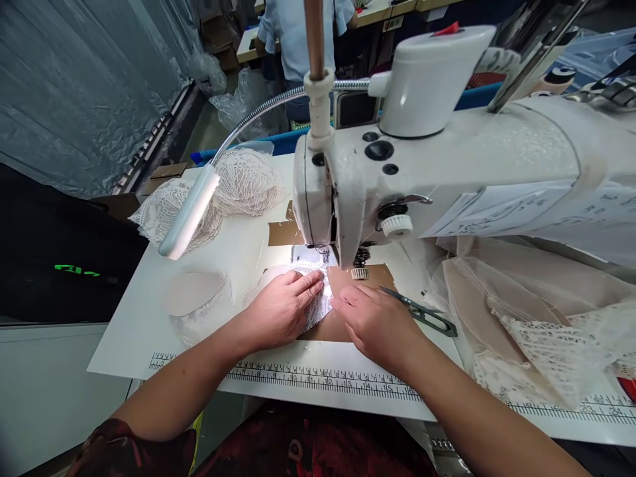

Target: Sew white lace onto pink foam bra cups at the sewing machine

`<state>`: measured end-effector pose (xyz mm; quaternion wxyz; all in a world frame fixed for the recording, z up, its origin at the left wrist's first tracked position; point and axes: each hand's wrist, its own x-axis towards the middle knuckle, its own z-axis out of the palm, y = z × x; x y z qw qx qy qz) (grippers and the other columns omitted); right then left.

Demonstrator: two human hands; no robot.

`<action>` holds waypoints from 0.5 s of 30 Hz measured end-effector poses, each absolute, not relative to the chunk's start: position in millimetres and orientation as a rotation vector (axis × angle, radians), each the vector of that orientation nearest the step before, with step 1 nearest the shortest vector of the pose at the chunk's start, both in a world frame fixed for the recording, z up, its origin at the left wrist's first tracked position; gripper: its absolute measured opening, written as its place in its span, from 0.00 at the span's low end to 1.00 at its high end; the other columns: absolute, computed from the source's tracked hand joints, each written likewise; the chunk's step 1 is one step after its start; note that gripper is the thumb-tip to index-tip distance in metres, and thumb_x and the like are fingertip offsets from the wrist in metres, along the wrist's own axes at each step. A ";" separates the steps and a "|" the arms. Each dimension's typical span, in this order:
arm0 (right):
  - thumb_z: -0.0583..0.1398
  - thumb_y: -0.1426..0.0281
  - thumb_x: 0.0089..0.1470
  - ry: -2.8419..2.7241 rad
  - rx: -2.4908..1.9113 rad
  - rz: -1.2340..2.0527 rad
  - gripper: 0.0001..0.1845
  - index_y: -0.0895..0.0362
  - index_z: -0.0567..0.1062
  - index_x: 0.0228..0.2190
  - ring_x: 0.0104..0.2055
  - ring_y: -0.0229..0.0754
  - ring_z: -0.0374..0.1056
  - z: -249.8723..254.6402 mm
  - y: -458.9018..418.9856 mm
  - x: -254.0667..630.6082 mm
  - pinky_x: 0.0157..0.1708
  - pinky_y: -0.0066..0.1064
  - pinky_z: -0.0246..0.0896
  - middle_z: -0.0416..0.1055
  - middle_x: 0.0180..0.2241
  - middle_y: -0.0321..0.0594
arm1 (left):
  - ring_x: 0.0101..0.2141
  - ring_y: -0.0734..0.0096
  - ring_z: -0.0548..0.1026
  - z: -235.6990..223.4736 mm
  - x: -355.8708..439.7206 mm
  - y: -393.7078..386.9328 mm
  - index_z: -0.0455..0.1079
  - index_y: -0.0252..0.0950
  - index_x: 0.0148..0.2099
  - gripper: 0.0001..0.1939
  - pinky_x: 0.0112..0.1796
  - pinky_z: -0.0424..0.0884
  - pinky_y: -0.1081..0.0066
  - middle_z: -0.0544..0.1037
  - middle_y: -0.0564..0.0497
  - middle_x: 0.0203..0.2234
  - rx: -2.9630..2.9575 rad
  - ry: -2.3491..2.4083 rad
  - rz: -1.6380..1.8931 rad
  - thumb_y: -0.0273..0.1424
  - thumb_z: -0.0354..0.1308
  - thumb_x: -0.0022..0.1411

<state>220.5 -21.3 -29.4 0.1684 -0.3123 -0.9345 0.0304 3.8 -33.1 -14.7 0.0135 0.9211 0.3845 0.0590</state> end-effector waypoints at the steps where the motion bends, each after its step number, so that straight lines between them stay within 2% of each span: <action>1: 0.52 0.81 0.51 -2.660 -0.891 0.083 0.15 0.57 0.76 0.33 0.29 0.41 0.56 -28.8 -21.4 220.3 0.31 0.32 0.49 0.65 0.25 0.39 | 0.38 0.60 0.70 -15.0 4.1 -33.1 0.64 0.20 0.58 0.27 0.38 0.68 0.63 0.66 0.35 0.57 2.867 1.201 0.186 0.25 0.49 0.56; 15: 0.52 0.81 0.51 -2.652 -0.914 0.000 0.14 0.57 0.77 0.31 0.28 0.40 0.58 -21.3 -17.6 214.5 0.29 0.30 0.51 0.66 0.25 0.38 | 0.40 0.58 0.69 -16.3 -1.6 -19.7 0.63 0.24 0.59 0.29 0.38 0.70 0.59 0.65 0.39 0.59 2.779 1.185 0.235 0.25 0.49 0.55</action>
